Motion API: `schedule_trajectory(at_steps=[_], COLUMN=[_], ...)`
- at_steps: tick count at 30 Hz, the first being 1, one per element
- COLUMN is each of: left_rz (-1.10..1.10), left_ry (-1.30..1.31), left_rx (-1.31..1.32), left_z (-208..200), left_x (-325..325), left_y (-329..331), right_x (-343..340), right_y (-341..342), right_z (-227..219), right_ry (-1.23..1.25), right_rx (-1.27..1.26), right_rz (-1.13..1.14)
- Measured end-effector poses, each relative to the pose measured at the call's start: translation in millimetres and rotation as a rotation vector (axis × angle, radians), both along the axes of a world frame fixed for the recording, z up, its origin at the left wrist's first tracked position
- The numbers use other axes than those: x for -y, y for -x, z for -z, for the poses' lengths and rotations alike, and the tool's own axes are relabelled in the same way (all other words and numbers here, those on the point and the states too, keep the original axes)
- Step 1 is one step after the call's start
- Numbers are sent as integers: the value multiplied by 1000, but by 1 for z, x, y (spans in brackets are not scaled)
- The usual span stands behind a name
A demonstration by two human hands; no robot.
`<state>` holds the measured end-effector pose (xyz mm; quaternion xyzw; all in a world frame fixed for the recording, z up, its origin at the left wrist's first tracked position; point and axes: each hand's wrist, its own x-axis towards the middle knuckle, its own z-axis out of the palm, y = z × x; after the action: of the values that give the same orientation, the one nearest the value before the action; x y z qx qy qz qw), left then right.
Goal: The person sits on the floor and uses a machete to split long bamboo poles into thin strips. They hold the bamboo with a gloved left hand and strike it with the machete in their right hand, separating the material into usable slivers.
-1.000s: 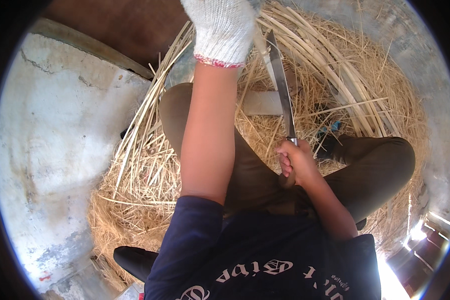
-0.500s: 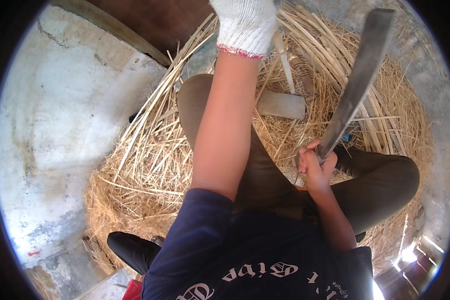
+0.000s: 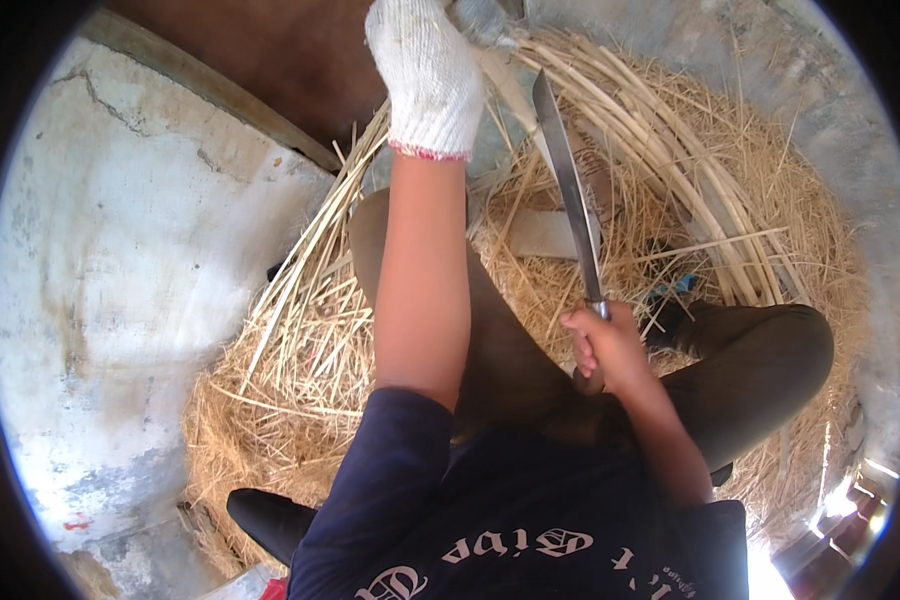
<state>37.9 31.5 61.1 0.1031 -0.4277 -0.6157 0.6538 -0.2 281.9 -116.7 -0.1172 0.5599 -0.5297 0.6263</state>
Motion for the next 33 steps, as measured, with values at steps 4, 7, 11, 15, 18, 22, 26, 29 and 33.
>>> schedule_trajectory(at_steps=[4,7,11,15,18,22,26,29,33], left_rz=[31,3,-17,-10,27,11,21,-27,-221], left_ry=[-56,0,-73,-6,-17,-2,-30,-16,-53], left_rx=[4,2,-1,-3,-8,-13,2,-15,9], left_z=[-4,2,-4,6,4,1,-1,3,4], left_x=[0,5,-4,9,6,0,-9,-4,1], left_y=[0,-2,2,-7,-8,-2,-1,0,2], right_x=[-8,-2,7,12,8,-1,0,3,8], right_y=[-8,-8,-4,2,10,-8,-8,-13,-6], right_z=[16,7,37,38,13,10,12,27,48], right_ry=[229,288,150,-83,-83,26,313,345,-120], right_rx=[-577,-630,-692,-663,70,-137,-685,-819,-574], right_rz=[193,255,105,-26,-98,35,169,210,-15])
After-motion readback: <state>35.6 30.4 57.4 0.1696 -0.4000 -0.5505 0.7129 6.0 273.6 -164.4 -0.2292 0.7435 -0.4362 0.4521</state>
